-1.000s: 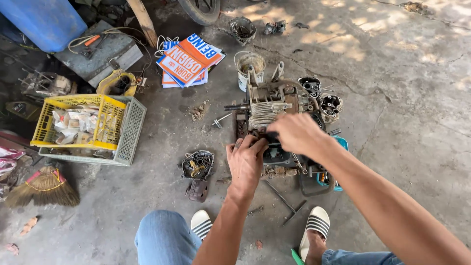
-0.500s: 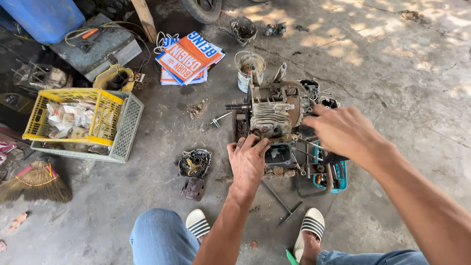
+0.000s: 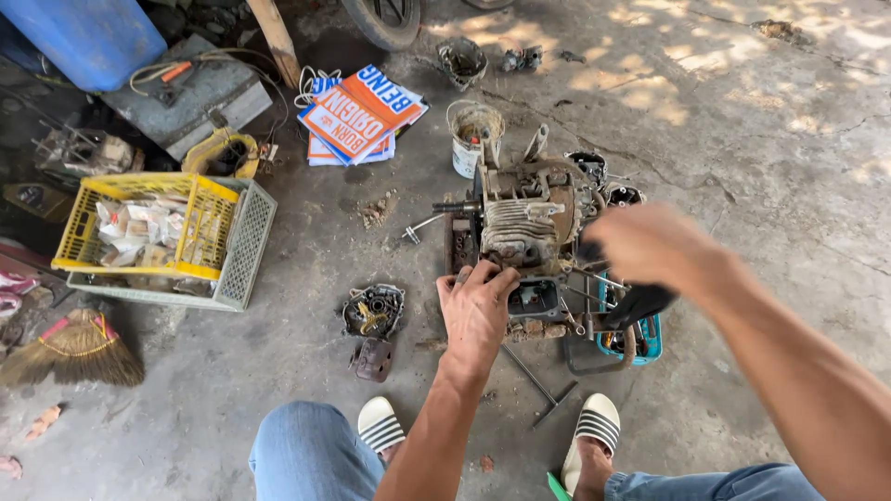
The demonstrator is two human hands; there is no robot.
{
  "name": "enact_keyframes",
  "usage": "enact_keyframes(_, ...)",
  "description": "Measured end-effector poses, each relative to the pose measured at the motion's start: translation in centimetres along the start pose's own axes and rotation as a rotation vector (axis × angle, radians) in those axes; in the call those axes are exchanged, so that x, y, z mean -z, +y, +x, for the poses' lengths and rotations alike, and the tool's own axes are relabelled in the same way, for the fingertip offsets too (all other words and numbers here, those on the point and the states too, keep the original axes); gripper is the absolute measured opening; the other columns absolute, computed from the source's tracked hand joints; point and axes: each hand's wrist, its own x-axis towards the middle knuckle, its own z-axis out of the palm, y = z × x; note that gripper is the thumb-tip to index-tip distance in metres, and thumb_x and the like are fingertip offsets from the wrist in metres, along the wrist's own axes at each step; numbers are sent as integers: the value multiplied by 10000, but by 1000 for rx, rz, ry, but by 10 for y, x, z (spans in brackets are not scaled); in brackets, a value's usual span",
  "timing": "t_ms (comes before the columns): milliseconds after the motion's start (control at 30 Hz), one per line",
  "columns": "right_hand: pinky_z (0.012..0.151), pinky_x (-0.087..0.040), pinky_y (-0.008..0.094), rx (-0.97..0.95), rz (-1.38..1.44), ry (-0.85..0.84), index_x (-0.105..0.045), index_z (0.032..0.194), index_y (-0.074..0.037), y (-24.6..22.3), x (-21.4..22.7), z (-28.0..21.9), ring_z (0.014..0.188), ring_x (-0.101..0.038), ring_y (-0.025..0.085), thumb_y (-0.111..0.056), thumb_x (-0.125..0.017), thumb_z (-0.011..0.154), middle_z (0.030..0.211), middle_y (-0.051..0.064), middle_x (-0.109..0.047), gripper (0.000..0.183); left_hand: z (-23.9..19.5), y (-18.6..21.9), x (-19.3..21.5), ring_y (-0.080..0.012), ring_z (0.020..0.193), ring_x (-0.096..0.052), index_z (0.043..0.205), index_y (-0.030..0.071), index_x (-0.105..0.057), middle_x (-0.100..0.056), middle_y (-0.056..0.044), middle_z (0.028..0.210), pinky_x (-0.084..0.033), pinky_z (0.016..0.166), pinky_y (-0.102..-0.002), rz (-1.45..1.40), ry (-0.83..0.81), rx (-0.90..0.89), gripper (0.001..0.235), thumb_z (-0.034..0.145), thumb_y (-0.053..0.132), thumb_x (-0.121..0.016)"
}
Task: Cleaning and inspecting components of a disassembled motorcycle engine using a pick tool and a cloth
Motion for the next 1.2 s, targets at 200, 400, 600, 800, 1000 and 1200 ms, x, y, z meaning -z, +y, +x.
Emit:
enact_keyframes(200,480,-542,320,-63,531,46,-553,1492,-206,-31,40,-30,511,-647,204,-195,-586,1013,1277,198,-721,480,-2,-4,-8,-190,878,-593,946,302,-700,-565,66,878,-361,889,-426,55,-3,-18,64,958,363,-685)
enact_keyframes(400,648,-588,478,556,-13,483,-619,1078,-254,3,-40,41,736,-662,321,-394,-448,1004,968,19,-596,233,1,3,3,-219,889,-621,966,269,-708,-591,36,877,-372,930,-425,29,2,-6,92,987,350,-671)
enact_keyframes(600,644,-585,486,602,-107,345,-599,1156,-231,21,-59,65,708,-636,307,-289,-514,941,938,20,-511,239,6,8,11,-222,850,-657,954,263,-724,-624,49,867,-375,933,-435,35,-5,12,84,975,339,-694)
enact_keyframes(800,793,-599,498,148,-115,130,-722,1047,-268,73,-65,43,898,-752,339,-385,-647,875,969,39,-728,221,7,6,7,-259,820,-623,930,224,-717,-590,9,832,-381,871,-459,-19,38,2,111,1018,283,-683)
enact_keyframes(1000,508,-480,242,341,-161,300,-483,1459,-441,12,-33,35,737,-713,173,-299,-526,1004,1143,48,-711,479,2,5,4,-218,850,-588,934,249,-696,-566,46,877,-362,880,-429,2,6,-2,98,998,323,-687)
enact_keyframes(1200,628,-599,492,593,-10,454,-631,1254,-270,26,-71,50,761,-694,346,-263,-467,1001,1011,67,-601,302,3,9,12,-207,869,-604,957,252,-696,-556,50,872,-348,869,-430,-2,-1,-12,104,1034,306,-652)
